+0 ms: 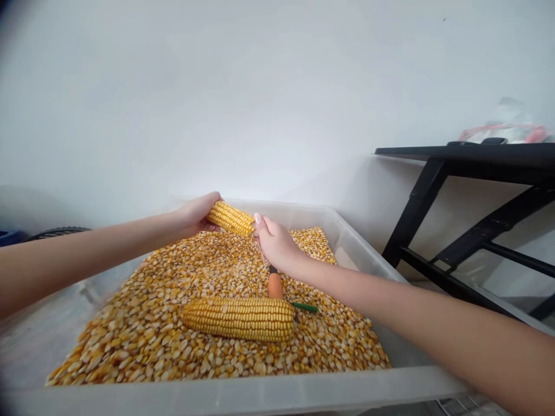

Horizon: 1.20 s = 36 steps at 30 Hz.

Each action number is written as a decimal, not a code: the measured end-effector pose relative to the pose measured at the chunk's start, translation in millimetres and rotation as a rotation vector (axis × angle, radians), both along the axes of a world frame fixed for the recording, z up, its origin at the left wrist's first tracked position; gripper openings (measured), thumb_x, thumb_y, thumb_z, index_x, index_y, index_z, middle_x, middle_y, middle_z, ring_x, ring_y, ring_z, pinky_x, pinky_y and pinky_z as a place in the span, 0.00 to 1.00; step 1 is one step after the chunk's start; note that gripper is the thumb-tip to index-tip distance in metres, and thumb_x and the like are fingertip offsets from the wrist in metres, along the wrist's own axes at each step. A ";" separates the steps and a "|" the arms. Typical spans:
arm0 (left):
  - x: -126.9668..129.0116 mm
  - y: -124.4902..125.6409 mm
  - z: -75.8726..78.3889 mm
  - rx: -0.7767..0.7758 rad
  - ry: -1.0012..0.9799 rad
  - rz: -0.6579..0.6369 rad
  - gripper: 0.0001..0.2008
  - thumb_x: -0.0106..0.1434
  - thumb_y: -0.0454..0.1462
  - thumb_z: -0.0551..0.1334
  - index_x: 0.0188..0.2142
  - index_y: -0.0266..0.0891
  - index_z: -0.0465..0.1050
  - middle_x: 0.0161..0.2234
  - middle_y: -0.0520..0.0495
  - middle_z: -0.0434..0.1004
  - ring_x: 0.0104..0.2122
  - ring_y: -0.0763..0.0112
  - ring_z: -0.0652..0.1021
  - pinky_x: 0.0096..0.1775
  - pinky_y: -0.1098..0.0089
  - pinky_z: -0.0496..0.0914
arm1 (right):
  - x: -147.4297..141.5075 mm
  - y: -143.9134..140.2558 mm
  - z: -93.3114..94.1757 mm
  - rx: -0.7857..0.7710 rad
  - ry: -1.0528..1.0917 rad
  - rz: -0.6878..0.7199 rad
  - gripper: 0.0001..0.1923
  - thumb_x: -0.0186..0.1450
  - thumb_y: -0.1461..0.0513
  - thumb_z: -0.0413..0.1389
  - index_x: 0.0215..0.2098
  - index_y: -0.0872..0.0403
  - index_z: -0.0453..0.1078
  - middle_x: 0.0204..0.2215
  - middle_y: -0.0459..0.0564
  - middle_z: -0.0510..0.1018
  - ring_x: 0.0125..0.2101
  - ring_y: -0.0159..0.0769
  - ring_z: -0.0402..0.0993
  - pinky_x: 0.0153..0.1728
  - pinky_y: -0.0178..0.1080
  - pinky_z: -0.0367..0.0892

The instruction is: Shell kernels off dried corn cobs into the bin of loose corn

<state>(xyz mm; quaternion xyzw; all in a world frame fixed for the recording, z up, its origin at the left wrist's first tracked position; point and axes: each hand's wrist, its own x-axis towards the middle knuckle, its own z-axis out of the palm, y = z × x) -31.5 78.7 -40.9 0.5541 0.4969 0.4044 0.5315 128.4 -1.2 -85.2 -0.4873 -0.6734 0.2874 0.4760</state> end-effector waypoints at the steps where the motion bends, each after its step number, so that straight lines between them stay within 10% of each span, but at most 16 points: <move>1: 0.2 -0.7 -0.3 0.012 -0.012 -0.008 0.06 0.54 0.38 0.51 0.27 0.38 0.60 0.18 0.50 0.66 0.16 0.75 0.70 0.15 0.77 0.68 | -1.1 0.2 -0.1 -0.021 0.068 -0.011 0.19 0.62 0.47 0.40 0.27 0.53 0.56 0.17 0.40 0.59 0.15 0.24 0.57 0.16 0.29 0.58; 10: -5.6 3.5 2.6 -0.024 0.032 -0.134 0.08 0.55 0.39 0.51 0.29 0.37 0.64 0.20 0.48 0.68 0.17 0.74 0.70 0.17 0.76 0.68 | -1.5 -3.3 14.0 -0.070 0.172 0.066 0.17 0.60 0.49 0.47 0.38 0.53 0.60 0.21 0.42 0.63 0.16 0.24 0.60 0.17 0.30 0.62; 20: -7.1 -29.0 4.5 0.204 0.386 -0.959 0.18 0.49 0.45 0.63 0.38 0.39 0.71 0.23 0.48 0.71 0.20 0.72 0.70 0.21 0.73 0.66 | 13.7 6.9 23.0 -0.139 0.196 0.118 0.17 0.60 0.48 0.46 0.31 0.53 0.60 0.17 0.40 0.59 0.14 0.23 0.56 0.13 0.29 0.59; 36: -0.6 -25.0 -27.7 0.499 0.645 -0.799 0.15 0.49 0.46 0.61 0.31 0.38 0.67 0.24 0.51 0.72 0.23 0.71 0.70 0.24 0.73 0.63 | 19.1 8.0 2.0 0.053 -0.279 -0.029 0.20 0.63 0.46 0.37 0.31 0.51 0.59 0.16 0.40 0.59 0.14 0.26 0.56 0.14 0.31 0.51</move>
